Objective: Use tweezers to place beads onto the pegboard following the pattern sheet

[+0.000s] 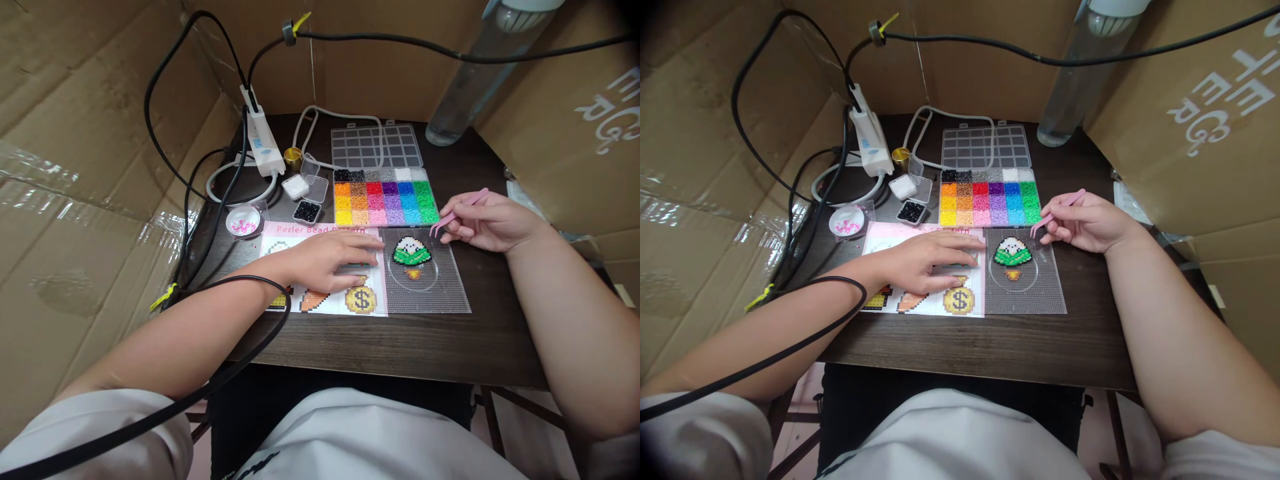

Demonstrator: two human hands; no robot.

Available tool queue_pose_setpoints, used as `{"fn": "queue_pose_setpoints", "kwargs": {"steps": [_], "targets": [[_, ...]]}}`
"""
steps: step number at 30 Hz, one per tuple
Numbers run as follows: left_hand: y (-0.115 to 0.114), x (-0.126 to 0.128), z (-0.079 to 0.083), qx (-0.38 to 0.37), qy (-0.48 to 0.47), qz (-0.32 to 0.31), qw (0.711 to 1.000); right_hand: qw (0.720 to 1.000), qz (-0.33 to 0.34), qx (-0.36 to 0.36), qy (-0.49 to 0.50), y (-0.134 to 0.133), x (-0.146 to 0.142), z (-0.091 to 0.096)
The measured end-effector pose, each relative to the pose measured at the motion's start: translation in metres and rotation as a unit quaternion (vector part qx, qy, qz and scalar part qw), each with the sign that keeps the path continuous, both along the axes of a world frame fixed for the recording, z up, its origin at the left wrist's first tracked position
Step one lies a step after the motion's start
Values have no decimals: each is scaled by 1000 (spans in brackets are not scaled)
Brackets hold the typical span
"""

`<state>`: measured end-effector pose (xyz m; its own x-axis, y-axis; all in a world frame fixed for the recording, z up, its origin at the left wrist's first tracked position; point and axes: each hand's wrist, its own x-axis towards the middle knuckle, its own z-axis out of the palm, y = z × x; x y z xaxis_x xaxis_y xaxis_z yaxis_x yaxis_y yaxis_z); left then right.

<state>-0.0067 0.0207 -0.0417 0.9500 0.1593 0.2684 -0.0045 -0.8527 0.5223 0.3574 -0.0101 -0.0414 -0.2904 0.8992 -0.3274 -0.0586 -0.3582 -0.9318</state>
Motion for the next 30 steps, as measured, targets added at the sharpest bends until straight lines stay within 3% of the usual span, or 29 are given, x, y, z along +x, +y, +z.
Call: {"fn": "queue_pose_setpoints", "kwargs": {"steps": [30], "targets": [[0,0,-3,-5,-9,-1,1000,1000,1,1,-12,-1,-2,2]]}}
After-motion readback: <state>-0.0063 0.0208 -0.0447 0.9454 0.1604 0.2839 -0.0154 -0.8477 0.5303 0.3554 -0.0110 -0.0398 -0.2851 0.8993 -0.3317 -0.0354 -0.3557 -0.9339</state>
